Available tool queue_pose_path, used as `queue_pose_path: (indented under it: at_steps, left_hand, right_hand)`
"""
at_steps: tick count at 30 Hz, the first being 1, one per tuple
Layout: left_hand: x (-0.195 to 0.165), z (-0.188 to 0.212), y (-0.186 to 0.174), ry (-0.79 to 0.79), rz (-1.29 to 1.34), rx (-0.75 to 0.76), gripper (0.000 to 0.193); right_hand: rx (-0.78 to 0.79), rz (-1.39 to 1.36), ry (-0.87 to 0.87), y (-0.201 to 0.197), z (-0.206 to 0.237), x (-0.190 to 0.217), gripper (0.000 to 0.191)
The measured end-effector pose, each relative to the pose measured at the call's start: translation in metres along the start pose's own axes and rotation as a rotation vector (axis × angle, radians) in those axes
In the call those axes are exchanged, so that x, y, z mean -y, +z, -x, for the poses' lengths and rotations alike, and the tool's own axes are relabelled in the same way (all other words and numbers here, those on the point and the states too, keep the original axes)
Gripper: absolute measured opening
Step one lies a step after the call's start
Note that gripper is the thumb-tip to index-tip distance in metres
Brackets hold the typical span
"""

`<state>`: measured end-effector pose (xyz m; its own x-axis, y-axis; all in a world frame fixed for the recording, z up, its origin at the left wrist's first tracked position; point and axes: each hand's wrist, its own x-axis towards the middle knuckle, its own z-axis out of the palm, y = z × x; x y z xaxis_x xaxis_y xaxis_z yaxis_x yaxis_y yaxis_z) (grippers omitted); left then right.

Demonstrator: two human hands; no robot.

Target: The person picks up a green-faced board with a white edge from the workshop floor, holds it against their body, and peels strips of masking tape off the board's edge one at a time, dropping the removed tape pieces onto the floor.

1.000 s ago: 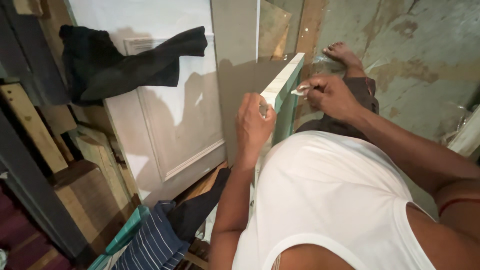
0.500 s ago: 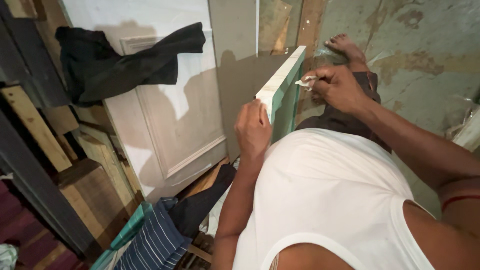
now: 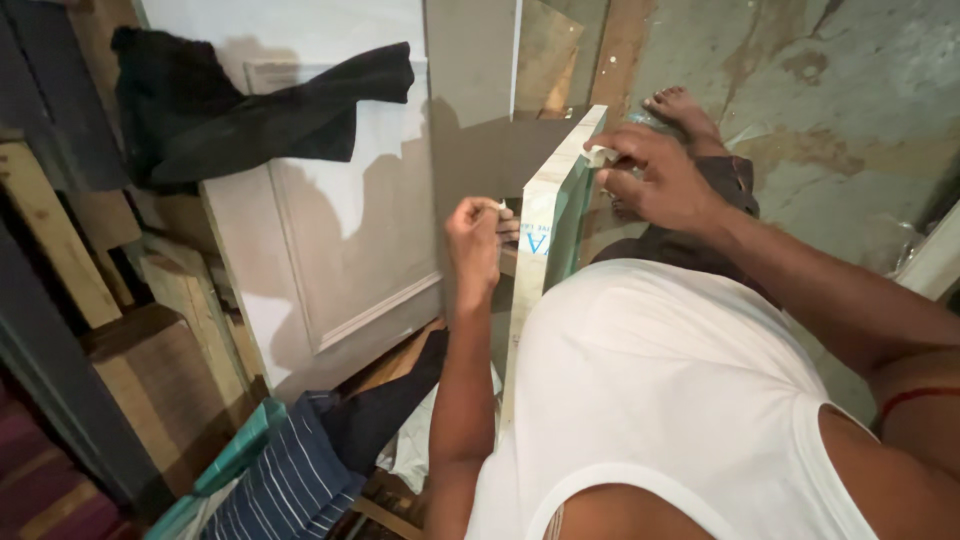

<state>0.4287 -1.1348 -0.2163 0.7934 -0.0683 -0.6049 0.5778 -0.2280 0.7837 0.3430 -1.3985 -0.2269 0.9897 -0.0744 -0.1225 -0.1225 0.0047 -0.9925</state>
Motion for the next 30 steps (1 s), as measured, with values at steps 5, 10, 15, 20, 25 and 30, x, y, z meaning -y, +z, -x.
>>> queue_pose_path:
  at_steps: [5, 10, 15, 20, 25, 30]
  left_hand:
    - [-0.022, 0.030, 0.008, 0.301, -0.151, 0.071, 0.010]
    - [-0.047, 0.056, 0.022, 0.447, -0.273, 0.006, 0.019]
    - [-0.038, 0.054, 0.014, 0.454, -0.280, -0.054, 0.011]
    - [-0.006, 0.042, 0.010, 0.450, -0.310, -0.018, 0.026]
    - [-0.002, 0.038, 0.005, 0.543, -0.305, 0.069, 0.045]
    - [-0.005, 0.051, 0.015, 0.364, -0.284, 0.069, 0.060]
  right_hand:
    - [0.069, 0.258, -0.559, 0.004, -0.026, 0.038, 0.054]
    - [0.367, 0.339, -0.427, 0.028, -0.048, 0.051, 0.033]
    - [0.166, -0.047, 0.093, 0.026, -0.056, 0.027, 0.015]
    - [0.172, -0.052, 0.295, 0.017, -0.063, -0.009, 0.020]
    - [0.234, -0.117, 0.334, 0.019, -0.049, -0.024, 0.021]
    - [0.226, 0.127, 0.154, 0.024, -0.046, -0.023, 0.018]
